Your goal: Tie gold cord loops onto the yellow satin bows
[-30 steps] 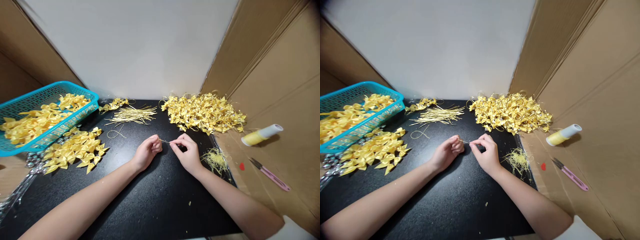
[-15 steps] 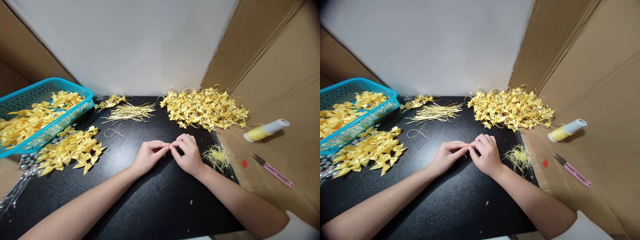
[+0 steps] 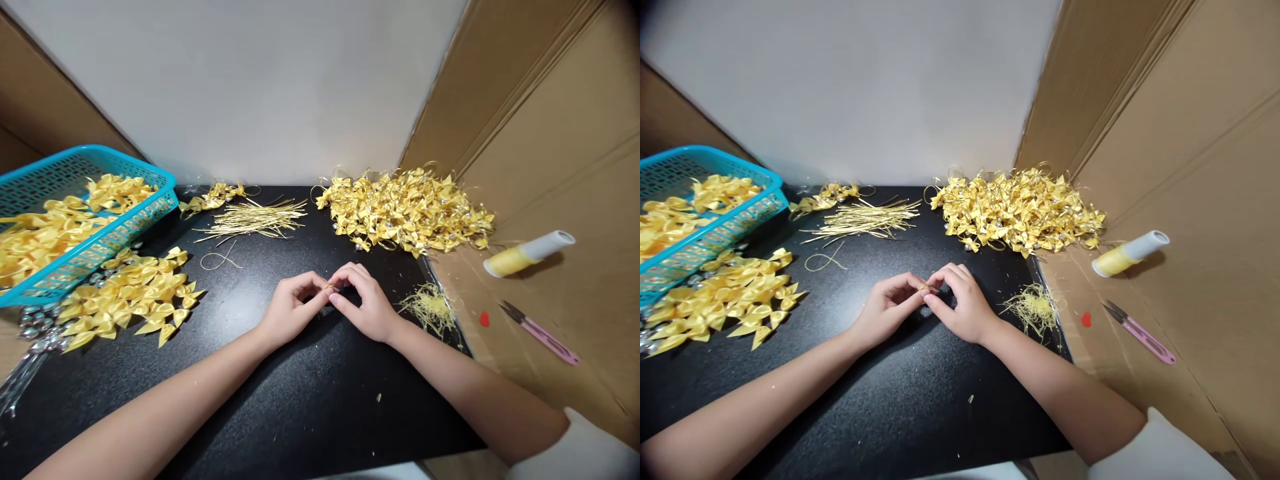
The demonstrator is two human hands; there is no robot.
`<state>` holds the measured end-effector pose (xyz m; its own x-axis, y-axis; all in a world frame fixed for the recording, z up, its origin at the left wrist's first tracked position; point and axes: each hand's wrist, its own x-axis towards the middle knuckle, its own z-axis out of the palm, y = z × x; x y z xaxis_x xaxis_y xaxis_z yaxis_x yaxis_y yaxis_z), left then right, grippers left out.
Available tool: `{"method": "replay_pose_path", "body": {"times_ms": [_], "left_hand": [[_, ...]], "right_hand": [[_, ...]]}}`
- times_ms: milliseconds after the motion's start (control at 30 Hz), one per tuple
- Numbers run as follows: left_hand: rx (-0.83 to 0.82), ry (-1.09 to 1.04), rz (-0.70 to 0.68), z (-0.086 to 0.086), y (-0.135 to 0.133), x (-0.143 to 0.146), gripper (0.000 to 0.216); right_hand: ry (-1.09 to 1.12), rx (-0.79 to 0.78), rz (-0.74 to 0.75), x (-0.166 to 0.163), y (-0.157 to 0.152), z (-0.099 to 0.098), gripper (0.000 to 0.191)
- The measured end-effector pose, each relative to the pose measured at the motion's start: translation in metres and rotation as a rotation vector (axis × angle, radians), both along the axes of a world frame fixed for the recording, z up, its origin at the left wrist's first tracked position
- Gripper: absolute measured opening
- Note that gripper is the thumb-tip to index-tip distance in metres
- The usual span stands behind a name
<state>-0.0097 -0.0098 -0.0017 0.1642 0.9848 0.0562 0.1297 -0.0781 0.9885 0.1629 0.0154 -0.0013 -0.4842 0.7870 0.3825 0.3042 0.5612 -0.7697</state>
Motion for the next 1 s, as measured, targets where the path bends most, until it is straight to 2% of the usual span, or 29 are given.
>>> {"method": "replay_pose_path", "body": {"times_ms": [67, 200, 367, 567, 700, 1000], "left_hand": [[-0.025, -0.023, 0.008, -0.0002, -0.0004, -0.0002, 0.021], [-0.049, 0.002, 0.02, -0.0012, -0.0004, -0.001, 0.024], [-0.067, -0.001, 0.019, 0.001, 0.0002, -0.0009, 0.022], [0.04, 0.044, 0.005, 0.0031, 0.0025, -0.0009, 0.02], [0.129, 0.088, -0.007, 0.0025, 0.0044, -0.0012, 0.022], [0.126, 0.096, -0.083, 0.0035, 0.0035, -0.0018, 0.027]], "right_hand": [[-0.024, -0.013, 0.007, 0.0001, 0.0007, -0.0013, 0.003], [-0.068, 0.01, -0.015, -0.0003, 0.0006, -0.004, 0.01], [-0.157, 0.128, -0.036, -0.0009, -0.0018, -0.004, 0.013], [-0.195, 0.246, -0.089, -0.0008, -0.0036, -0.004, 0.013], [-0.187, 0.265, -0.092, -0.0003, -0.0036, -0.0041, 0.013], [-0.174, 0.232, -0.098, -0.001, -0.0044, -0.0041, 0.015]]}}
